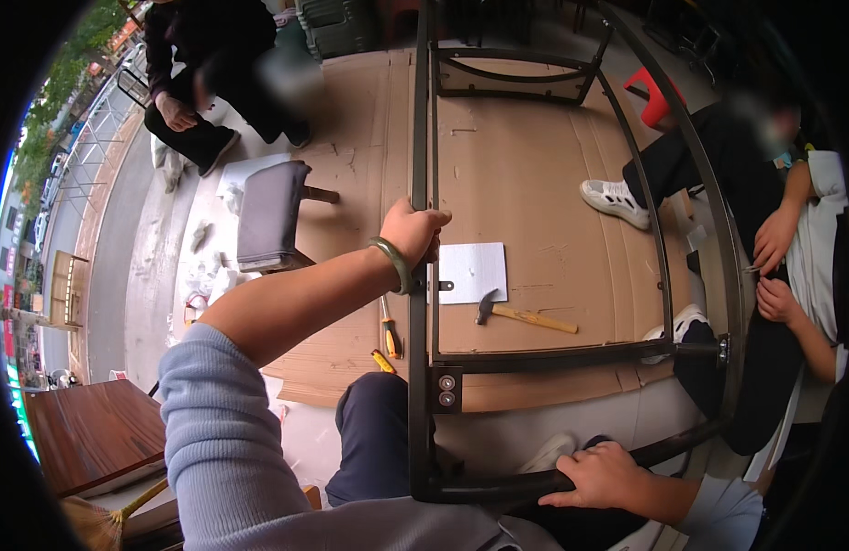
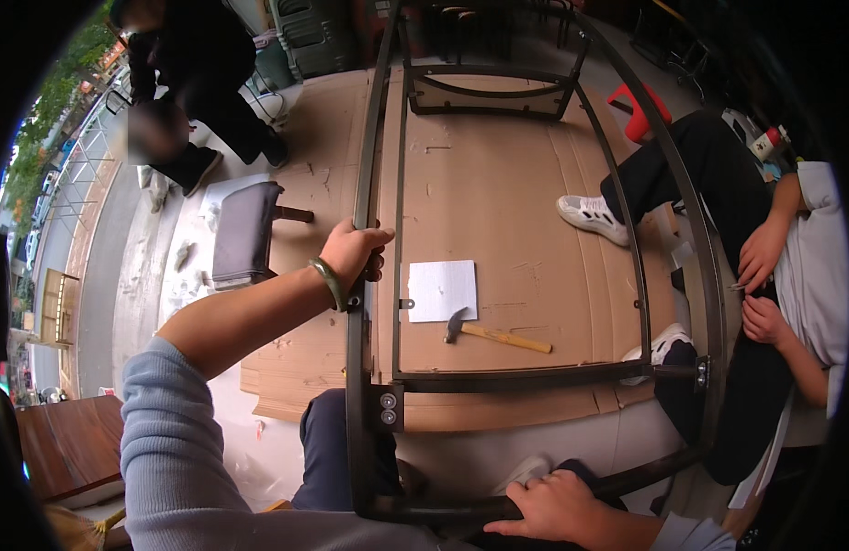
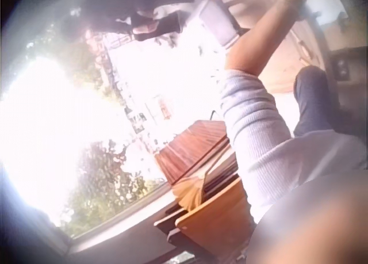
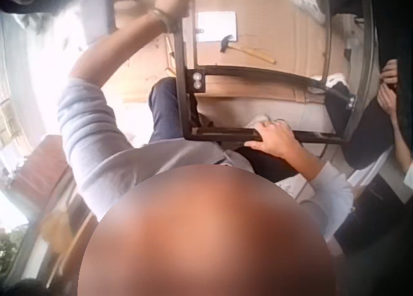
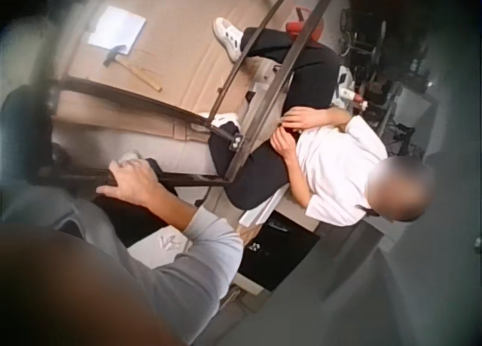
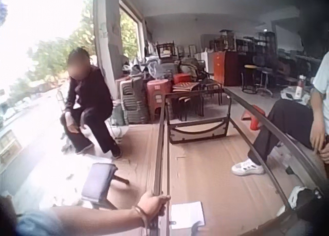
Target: The person assembles a metal chair frame by inserting pins and tightening screws with a screwdriver and hammer. They work on multiple joints, aligning parts and securing them while another person assists by holding the frame.
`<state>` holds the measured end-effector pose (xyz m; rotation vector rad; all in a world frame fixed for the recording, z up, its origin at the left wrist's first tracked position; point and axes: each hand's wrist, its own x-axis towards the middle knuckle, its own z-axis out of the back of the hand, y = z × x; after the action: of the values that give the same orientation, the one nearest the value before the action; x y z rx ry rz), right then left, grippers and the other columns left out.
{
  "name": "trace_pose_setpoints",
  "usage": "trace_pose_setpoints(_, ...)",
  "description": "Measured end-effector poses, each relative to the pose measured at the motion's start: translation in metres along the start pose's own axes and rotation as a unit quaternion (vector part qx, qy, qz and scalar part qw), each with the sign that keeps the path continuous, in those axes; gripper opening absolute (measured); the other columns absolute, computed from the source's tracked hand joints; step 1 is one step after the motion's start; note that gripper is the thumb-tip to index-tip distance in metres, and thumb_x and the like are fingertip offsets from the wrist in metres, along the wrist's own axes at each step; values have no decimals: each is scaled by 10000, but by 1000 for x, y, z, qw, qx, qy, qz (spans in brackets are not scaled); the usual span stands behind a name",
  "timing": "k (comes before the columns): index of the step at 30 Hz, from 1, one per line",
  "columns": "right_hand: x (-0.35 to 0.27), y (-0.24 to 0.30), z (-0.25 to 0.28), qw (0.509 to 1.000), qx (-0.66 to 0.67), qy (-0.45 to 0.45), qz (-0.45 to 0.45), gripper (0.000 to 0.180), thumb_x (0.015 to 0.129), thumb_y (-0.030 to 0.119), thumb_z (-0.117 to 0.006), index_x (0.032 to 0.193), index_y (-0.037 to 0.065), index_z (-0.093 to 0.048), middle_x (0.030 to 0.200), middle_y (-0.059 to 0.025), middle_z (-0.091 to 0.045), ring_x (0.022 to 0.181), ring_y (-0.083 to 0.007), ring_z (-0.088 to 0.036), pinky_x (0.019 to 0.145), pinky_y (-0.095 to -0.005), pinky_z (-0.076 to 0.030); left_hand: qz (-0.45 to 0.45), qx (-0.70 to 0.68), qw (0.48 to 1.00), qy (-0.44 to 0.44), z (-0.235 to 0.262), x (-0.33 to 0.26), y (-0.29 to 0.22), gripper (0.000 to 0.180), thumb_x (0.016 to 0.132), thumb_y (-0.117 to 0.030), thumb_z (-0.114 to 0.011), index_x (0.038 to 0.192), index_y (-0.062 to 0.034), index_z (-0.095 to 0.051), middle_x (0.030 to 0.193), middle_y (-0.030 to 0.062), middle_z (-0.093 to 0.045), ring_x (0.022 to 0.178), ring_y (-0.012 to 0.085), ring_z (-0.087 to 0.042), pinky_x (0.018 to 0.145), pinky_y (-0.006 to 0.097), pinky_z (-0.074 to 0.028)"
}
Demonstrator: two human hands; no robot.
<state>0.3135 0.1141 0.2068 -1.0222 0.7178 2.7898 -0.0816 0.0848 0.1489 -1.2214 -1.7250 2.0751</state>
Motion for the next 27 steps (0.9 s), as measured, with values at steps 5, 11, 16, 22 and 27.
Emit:
trace_pose_setpoints(5, -4, -6, 2, 1000, -13, -17, 16, 662, 815, 685, -469, 861, 42, -619, 738, -180, -641, 689, -334, -661, 684, -382, -518, 18, -1, 1000, 18, -6, -4, -7, 206, 849, -158, -631, 795, -49, -465, 635, 26, -466, 486, 132, -486, 437, 293, -436)
trace_pose_setpoints(11, -26, -40, -19, 979, 25, -174, 103, 446, 755, 530, -648, 831, 92, -610, 747, -107, -602, 668, -272, -620, 637, -376, -472, 105, 28, 992, -57, -18, -37, -6, 251, 837, -187, -654, 839, -19, -468, 633, 67, -492, 478, 175, -509, 425, 318, -452)
trace_pose_setpoints(16, -68, -99, -20, 987, -40, -154, 17, 387, 568, 379, -771, 695, 91, -545, 644, -78, -574, 634, -245, -603, 619, -355, -443, 110, 40, 989, -87, -20, -63, 18, 178, 828, -116, -599, 715, -16, -505, 535, 69, -494, 391, 180, -484, 376, 314, -405)
trace_pose_setpoints(22, -65, -103, -22, 989, 20, -144, 41, 410, 535, 366, -791, 705, 94, -536, 631, -80, -584, 624, -256, -610, 618, -357, -444, 153, 99, 976, -120, -23, -63, 10, 110, 806, -95, -580, 803, -12, -507, 554, 70, -530, 401, 163, -514, 372, 306, -434)
trace_pose_setpoints(27, -65, -100, -20, 991, 21, -130, 24, 428, 542, 370, -794, 756, 98, -543, 705, -86, -607, 703, -270, -622, 682, -381, -456, 161, 107, 974, -118, -20, -63, 14, 165, 811, -117, -595, 905, 7, -542, 572, 70, -545, 443, 163, -544, 414, 309, -467)
